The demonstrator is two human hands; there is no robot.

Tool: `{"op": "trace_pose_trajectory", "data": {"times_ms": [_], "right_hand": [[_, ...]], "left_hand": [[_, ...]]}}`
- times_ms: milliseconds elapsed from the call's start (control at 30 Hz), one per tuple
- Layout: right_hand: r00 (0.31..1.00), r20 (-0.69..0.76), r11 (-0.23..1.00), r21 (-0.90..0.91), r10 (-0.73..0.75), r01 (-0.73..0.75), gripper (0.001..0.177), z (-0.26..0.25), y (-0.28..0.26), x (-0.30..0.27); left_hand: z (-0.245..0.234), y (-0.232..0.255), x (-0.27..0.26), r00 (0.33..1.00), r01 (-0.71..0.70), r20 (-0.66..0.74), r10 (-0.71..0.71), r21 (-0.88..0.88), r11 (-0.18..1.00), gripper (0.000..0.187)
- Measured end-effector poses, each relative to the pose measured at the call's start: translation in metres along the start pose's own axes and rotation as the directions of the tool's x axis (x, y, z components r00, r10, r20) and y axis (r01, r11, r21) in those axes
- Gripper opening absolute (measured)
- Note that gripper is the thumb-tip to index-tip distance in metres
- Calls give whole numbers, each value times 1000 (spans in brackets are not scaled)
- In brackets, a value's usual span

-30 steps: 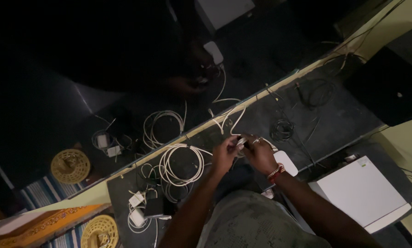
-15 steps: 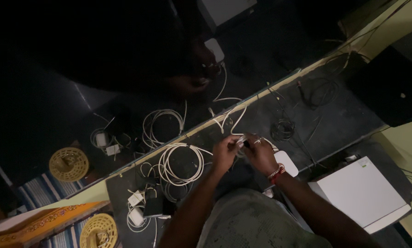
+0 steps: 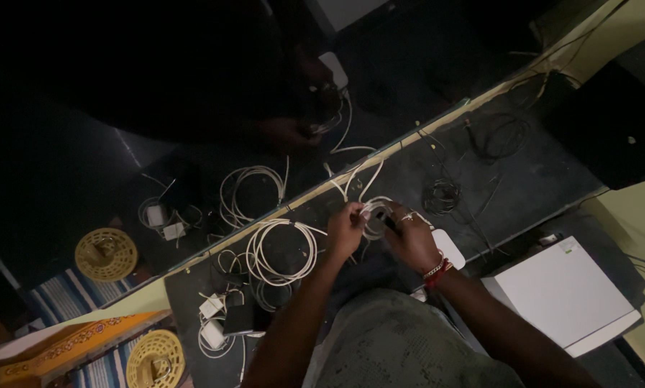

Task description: The person untangles and coils a long white cable by hand over a desk cluttered with other electronic accessories and wires.

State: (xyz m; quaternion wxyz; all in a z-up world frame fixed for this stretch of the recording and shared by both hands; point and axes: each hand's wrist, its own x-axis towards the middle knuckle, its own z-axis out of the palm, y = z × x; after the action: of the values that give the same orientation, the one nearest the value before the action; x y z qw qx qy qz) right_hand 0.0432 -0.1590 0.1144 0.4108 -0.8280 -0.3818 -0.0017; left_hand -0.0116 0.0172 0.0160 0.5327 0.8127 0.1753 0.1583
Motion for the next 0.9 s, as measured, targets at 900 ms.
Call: {"op": "trace_pose_trajectory", "data": {"times_ms": [900], "right_hand": [[969, 223, 982, -178, 109, -69, 51, 20, 35, -11]], "left_hand": [[-5, 10, 8, 961, -146, 271, 62, 303, 942, 28]]}}
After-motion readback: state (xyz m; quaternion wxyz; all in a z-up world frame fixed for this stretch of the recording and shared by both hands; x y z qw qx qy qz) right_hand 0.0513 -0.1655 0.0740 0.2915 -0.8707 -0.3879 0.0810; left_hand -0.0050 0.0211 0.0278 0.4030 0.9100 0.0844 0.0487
